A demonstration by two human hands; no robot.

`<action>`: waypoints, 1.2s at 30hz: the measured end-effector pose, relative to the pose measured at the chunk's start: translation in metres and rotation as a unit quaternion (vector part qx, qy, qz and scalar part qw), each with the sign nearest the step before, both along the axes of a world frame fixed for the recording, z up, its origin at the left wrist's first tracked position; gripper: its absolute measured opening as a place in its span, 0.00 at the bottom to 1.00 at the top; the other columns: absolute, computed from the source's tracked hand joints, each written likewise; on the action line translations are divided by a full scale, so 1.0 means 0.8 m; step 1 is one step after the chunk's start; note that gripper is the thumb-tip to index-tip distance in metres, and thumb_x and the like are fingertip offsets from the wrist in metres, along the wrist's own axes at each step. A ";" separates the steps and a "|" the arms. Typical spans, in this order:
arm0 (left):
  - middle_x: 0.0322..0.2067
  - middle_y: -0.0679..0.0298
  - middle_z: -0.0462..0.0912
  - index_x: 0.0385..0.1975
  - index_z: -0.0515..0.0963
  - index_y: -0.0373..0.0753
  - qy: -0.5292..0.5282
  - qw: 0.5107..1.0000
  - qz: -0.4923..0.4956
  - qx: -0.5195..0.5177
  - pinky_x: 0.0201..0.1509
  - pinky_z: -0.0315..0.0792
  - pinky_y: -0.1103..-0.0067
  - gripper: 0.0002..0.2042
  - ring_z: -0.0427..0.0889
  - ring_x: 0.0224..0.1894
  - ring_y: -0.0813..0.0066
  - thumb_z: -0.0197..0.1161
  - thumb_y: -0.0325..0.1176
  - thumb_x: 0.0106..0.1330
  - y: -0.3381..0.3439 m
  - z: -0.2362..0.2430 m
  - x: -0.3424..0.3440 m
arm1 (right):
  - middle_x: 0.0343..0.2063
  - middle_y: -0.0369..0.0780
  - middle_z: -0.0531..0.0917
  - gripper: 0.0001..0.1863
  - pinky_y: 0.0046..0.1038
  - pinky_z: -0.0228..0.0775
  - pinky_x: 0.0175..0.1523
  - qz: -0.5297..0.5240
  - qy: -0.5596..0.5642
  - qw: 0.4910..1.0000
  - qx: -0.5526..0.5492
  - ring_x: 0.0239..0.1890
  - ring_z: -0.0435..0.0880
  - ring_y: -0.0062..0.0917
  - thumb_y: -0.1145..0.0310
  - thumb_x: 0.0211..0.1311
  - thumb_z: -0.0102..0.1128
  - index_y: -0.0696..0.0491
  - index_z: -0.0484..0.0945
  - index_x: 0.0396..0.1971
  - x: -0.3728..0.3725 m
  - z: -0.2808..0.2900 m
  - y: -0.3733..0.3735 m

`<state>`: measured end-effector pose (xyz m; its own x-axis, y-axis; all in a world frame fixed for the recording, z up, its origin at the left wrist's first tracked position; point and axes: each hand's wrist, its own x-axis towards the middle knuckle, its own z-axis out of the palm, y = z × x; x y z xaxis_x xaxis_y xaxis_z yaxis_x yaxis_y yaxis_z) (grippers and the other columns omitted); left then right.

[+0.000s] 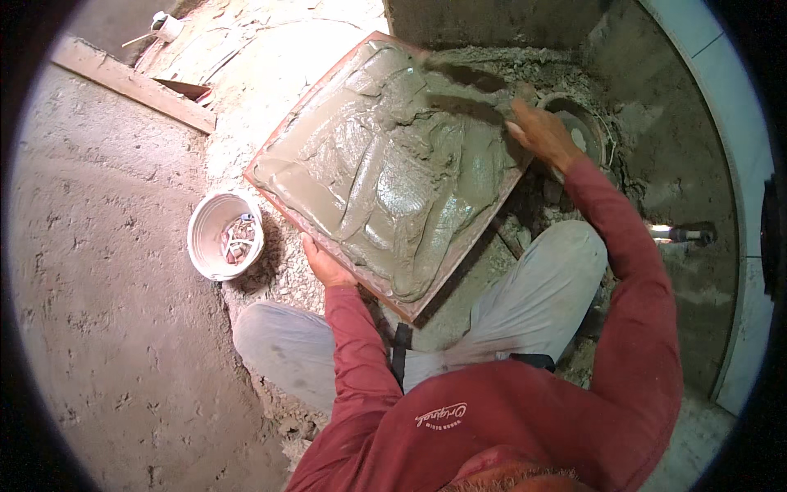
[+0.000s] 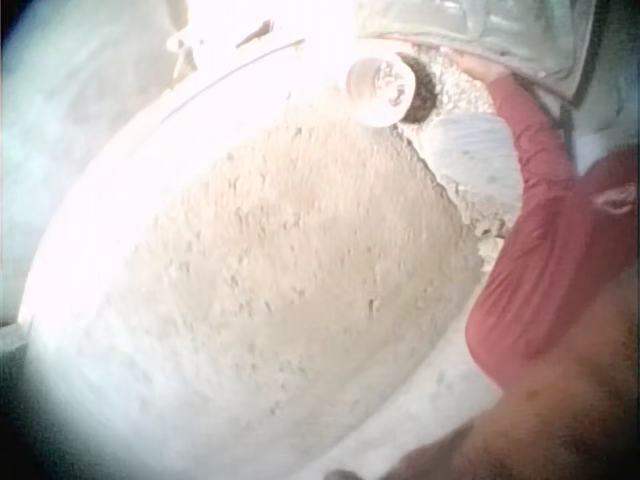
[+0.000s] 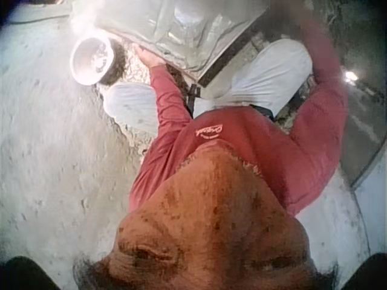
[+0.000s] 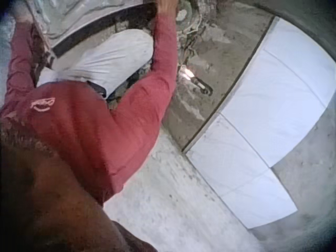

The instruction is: The person applies mortar to the back of a large ceramic tile using a trowel, spreads the mortar evenly across the surface, and then lifts and presses the tile onto the ceiling, tapping it into place with a rubber mallet.

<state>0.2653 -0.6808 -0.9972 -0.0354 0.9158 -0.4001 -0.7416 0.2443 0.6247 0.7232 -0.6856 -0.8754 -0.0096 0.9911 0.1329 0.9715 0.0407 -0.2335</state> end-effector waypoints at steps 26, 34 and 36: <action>0.64 0.59 0.68 0.70 0.60 0.37 -0.057 0.998 -0.010 0.015 0.70 0.60 0.68 0.31 0.69 0.64 0.62 0.41 0.55 0.77 0.001 0.005 0.017 | 0.28 0.37 0.76 0.36 0.31 0.72 0.33 0.017 0.096 0.995 -0.019 0.24 0.76 0.26 0.51 0.69 0.56 0.61 0.60 0.67 -0.008 0.060 0.080; 0.63 0.58 0.70 0.69 0.61 0.37 -0.057 0.998 0.018 0.000 0.69 0.62 0.68 0.30 0.70 0.63 0.61 0.40 0.54 0.78 -0.002 0.011 0.010 | 0.23 0.31 0.72 0.13 0.18 0.65 0.15 -0.207 0.461 0.803 -0.316 0.16 0.70 0.11 0.58 0.70 0.57 0.50 0.66 0.35 -0.083 0.071 0.052; 0.62 0.58 0.71 0.68 0.63 0.38 -0.051 0.998 0.020 0.001 0.68 0.63 0.67 0.29 0.72 0.62 0.61 0.40 0.54 0.78 -0.002 0.005 0.010 | 0.21 0.31 0.71 0.14 0.18 0.65 0.14 -0.216 0.551 0.740 -0.318 0.14 0.69 0.12 0.59 0.69 0.59 0.51 0.65 0.37 -0.103 0.045 0.056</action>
<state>0.2732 -0.6821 -0.9930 -0.0317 0.9153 -0.4016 -0.8110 0.2113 0.5456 0.6408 -0.6409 -0.8396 0.0928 0.7351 -0.6715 0.0669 -0.6775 -0.7324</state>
